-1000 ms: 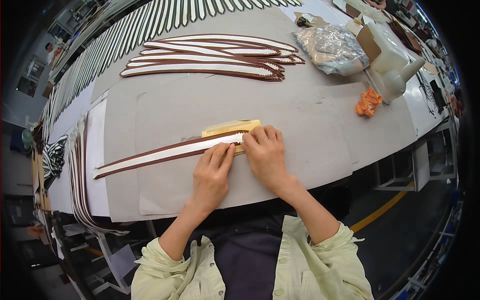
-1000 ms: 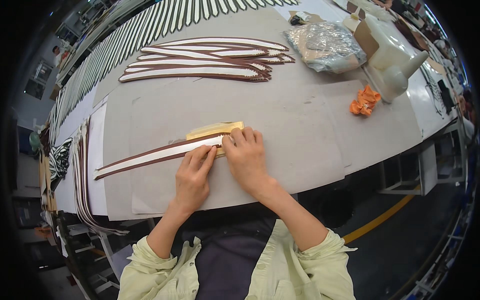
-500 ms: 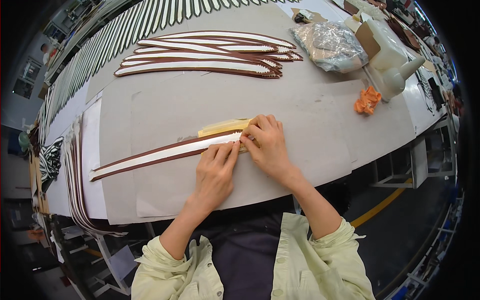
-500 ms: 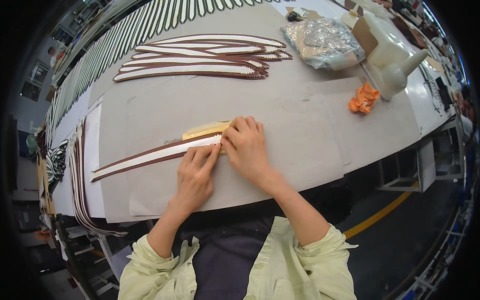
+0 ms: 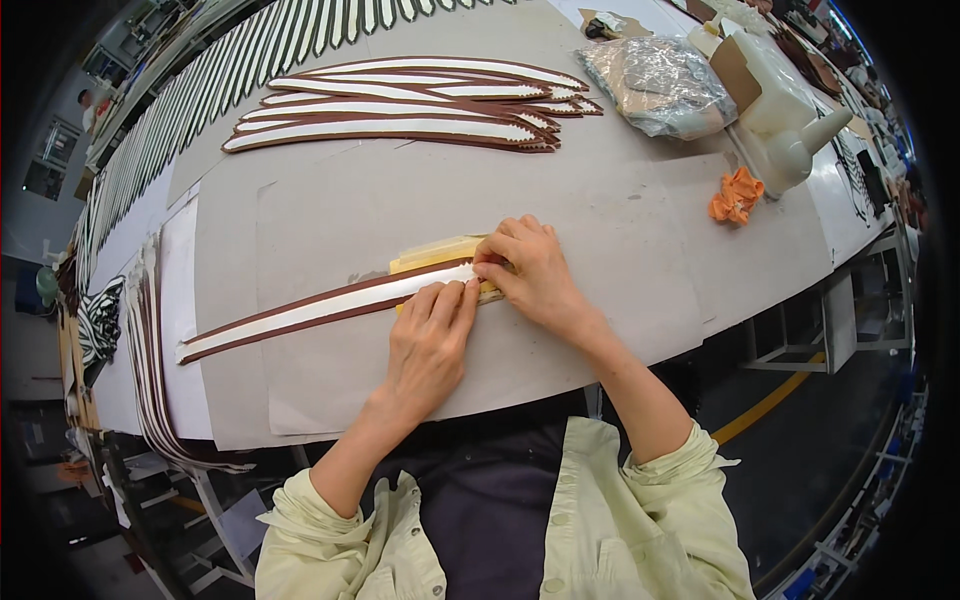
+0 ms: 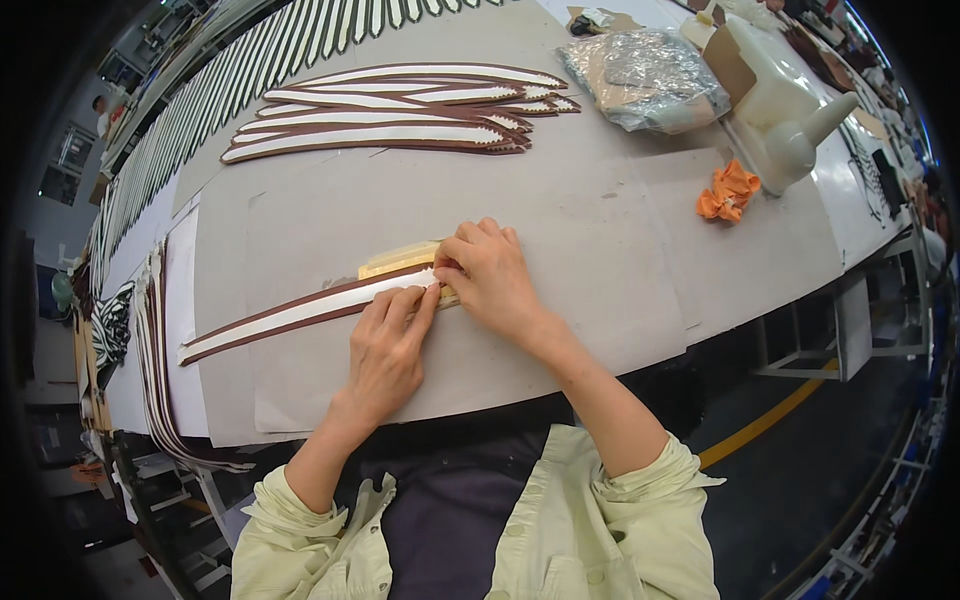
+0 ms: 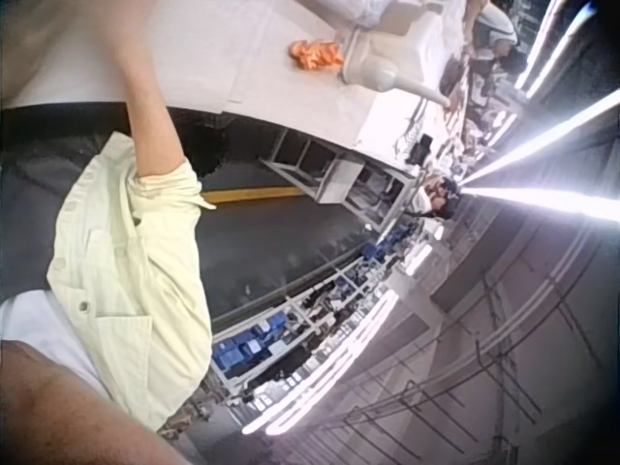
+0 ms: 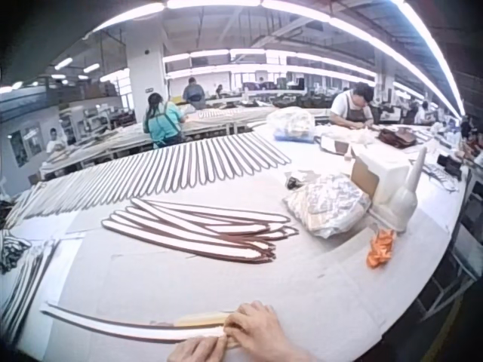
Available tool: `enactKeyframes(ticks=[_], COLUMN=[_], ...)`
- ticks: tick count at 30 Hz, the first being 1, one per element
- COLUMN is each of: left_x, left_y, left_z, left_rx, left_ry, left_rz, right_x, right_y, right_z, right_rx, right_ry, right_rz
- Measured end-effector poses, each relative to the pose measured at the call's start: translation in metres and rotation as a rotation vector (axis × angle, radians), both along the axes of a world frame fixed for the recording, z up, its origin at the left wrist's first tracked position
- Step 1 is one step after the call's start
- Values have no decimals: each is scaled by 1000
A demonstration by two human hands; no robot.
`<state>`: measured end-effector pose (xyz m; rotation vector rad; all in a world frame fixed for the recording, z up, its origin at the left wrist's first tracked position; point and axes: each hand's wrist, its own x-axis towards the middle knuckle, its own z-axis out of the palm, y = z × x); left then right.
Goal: The person uses a yellow plastic template to press a white serrated strip onto a long brown and white striped fabric strip. They repeatedly align the template, press the serrated edge, and move the template along the length of the fabric strip to create a continuous pattern. The finished strips are placed in a pile on the table.
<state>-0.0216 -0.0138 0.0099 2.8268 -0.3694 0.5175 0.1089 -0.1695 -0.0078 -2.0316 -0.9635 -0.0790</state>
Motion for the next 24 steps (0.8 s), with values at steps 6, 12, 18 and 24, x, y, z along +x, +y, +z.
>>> enactKeyframes(ticks=[6, 12, 18, 24], left_x=[0, 3, 8, 8], left_y=[-3, -4, -9, -8], left_z=[3, 3, 5, 0], left_rx=[4, -43, -23, -18], left_ry=[-14, 28, 16, 16], left_rz=[-17, -23, -24, -7], right_x=[3, 10, 19, -6], right_y=[1, 0, -4, -35], right_z=[1, -3, -3, 6], right_rx=[-24, 9, 35, 61], right_ry=[22, 9, 2, -9], right_rz=[12, 84, 123, 56])
